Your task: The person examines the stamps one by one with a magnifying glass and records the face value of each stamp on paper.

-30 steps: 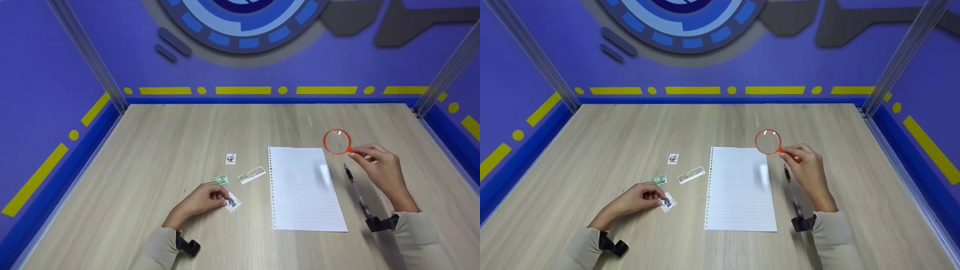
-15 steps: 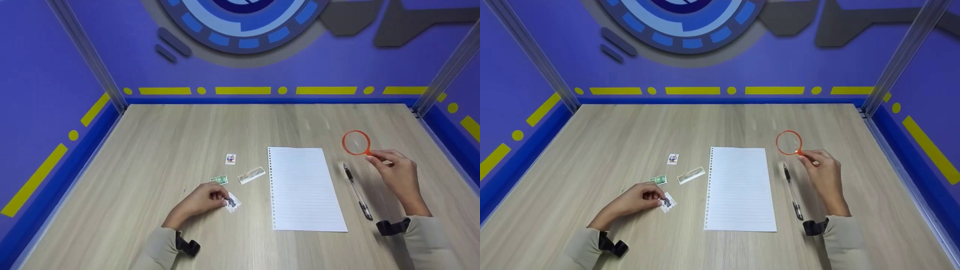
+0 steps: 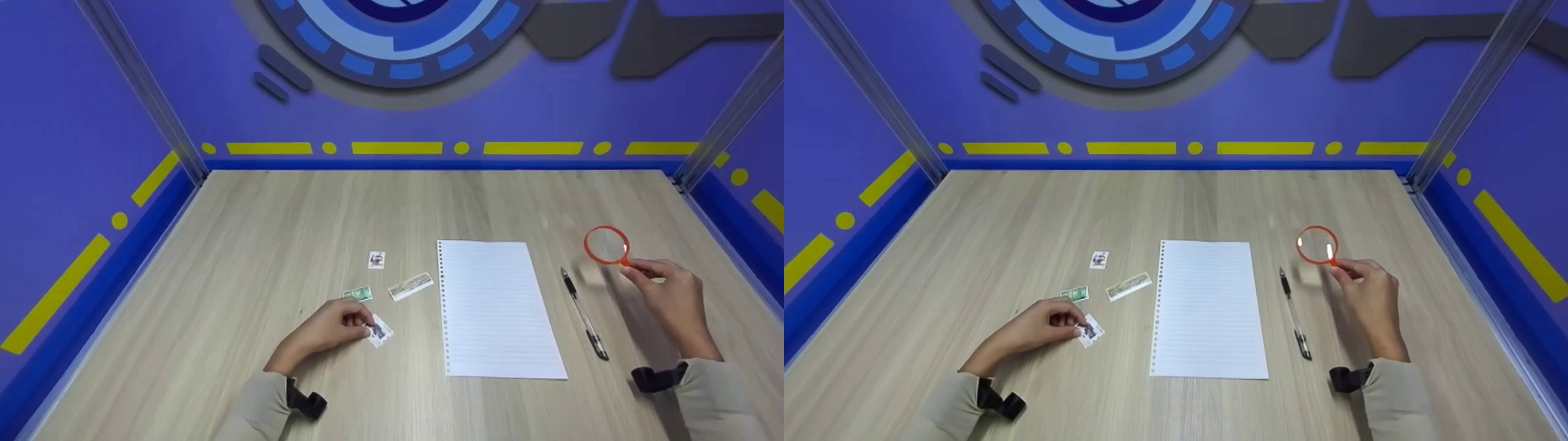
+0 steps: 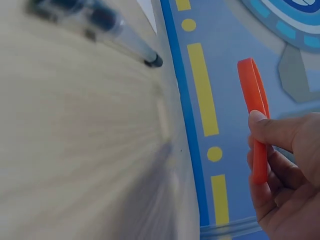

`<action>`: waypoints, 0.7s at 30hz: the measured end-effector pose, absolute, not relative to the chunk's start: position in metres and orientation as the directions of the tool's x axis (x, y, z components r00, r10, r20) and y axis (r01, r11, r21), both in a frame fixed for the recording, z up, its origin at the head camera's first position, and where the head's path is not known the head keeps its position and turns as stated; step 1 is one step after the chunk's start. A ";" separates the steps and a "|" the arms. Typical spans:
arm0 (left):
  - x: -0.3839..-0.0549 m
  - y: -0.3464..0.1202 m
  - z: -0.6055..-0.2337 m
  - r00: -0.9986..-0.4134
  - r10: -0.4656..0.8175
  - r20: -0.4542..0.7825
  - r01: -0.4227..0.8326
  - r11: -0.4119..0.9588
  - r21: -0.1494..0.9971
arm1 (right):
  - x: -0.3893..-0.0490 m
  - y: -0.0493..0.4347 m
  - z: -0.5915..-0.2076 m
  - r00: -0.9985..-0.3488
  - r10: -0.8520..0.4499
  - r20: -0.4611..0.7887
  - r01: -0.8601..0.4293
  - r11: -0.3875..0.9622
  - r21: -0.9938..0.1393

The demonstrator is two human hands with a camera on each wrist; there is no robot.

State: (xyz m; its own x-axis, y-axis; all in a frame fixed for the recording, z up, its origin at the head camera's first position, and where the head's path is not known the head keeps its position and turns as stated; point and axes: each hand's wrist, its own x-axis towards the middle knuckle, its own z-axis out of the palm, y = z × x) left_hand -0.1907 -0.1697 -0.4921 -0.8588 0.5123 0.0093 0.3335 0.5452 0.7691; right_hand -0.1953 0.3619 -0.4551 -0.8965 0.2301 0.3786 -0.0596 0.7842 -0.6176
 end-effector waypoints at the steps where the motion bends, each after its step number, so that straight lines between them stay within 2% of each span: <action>1: -0.191 -0.170 -0.492 -0.859 0.512 0.010 0.333 0.544 0.770 | -0.195 0.365 -0.456 -0.902 0.228 0.366 -0.052 0.786 -0.616; 14: -0.190 -0.170 -0.492 -0.859 0.512 0.007 0.326 0.537 0.778 | -0.188 0.391 -0.469 -0.933 0.289 0.216 0.096 0.776 -0.624; 21: -0.190 -0.170 -0.493 -0.852 0.523 0.012 0.339 0.534 0.775 | -0.188 0.399 -0.473 -0.932 0.315 0.181 0.144 0.778 -0.612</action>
State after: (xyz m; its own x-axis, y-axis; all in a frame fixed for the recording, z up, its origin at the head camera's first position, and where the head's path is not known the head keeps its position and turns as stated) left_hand -0.1903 -0.1703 -0.4926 -0.8523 0.5229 0.0123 0.3388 0.5339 0.7747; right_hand -0.1878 0.3985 -0.4734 -0.9317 0.3148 0.1811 0.1439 0.7779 -0.6117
